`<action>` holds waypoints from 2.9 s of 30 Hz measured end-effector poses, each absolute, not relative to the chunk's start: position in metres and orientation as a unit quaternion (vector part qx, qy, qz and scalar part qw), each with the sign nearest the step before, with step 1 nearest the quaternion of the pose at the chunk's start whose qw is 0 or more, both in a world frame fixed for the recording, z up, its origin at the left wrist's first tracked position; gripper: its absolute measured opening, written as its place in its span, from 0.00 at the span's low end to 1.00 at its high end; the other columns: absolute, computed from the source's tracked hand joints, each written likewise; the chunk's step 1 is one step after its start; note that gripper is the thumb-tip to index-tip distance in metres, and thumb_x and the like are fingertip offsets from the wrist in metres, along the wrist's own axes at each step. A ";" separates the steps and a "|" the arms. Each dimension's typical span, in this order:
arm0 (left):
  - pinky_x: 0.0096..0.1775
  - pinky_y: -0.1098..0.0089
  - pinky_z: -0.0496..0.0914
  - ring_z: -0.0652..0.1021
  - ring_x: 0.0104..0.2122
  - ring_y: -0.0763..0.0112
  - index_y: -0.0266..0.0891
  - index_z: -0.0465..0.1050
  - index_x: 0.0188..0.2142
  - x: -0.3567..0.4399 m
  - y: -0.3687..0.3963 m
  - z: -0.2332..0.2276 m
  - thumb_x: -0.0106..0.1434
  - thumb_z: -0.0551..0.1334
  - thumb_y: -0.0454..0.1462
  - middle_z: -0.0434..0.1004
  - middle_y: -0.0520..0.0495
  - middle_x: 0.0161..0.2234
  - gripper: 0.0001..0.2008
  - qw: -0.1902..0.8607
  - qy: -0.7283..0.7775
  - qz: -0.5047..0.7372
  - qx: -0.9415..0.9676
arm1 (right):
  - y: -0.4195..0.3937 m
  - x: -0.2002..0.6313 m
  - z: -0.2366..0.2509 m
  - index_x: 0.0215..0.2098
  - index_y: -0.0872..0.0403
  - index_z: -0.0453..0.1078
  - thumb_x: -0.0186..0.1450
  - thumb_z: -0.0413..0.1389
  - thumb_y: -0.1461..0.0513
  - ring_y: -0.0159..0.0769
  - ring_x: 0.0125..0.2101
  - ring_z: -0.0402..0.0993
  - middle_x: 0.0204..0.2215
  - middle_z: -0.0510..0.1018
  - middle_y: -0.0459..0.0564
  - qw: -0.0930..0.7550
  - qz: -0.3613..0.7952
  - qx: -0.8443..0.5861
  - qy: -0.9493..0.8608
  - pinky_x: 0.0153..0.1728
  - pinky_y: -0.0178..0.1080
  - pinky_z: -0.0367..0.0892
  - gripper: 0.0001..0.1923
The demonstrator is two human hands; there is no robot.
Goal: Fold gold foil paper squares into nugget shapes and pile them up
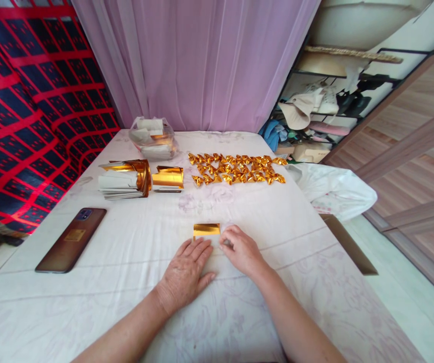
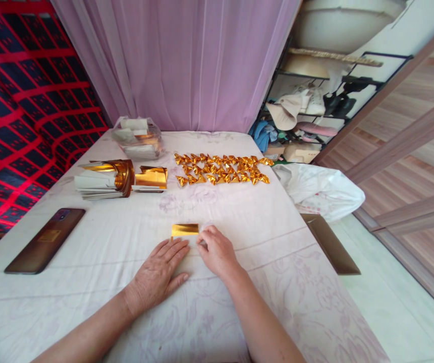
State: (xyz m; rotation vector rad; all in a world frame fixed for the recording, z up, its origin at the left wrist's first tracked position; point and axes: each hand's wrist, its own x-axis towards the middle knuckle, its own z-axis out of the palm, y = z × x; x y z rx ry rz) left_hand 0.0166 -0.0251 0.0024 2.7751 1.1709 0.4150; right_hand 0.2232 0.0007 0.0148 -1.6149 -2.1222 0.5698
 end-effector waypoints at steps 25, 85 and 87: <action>0.61 0.51 0.57 0.63 0.62 0.56 0.39 0.59 0.63 0.007 -0.021 0.001 0.68 0.55 0.48 0.64 0.43 0.63 0.27 0.066 0.367 0.107 0.922 | -0.005 0.213 0.017 0.33 0.49 0.69 0.61 0.59 0.64 0.34 0.38 0.72 0.37 0.72 0.45 0.188 0.153 -0.615 -0.751 0.39 0.35 0.66 0.03; 0.63 0.49 0.49 0.64 0.62 0.56 0.40 0.63 0.56 -0.033 -0.012 0.003 0.68 0.55 0.48 0.73 0.44 0.56 0.22 0.069 0.367 0.167 0.913 | 0.005 0.218 0.019 0.35 0.52 0.70 0.58 0.61 0.67 0.30 0.32 0.70 0.39 0.72 0.45 0.170 0.229 -0.624 -0.728 0.37 0.35 0.64 0.08; 0.63 0.48 0.51 0.64 0.61 0.56 0.41 0.63 0.55 -0.032 -0.011 0.005 0.68 0.55 0.46 0.73 0.44 0.55 0.20 0.089 0.374 0.172 0.907 | 0.007 0.221 0.017 0.39 0.52 0.69 0.57 0.61 0.67 0.29 0.30 0.70 0.39 0.73 0.45 0.188 0.251 -0.620 -0.719 0.37 0.34 0.65 0.12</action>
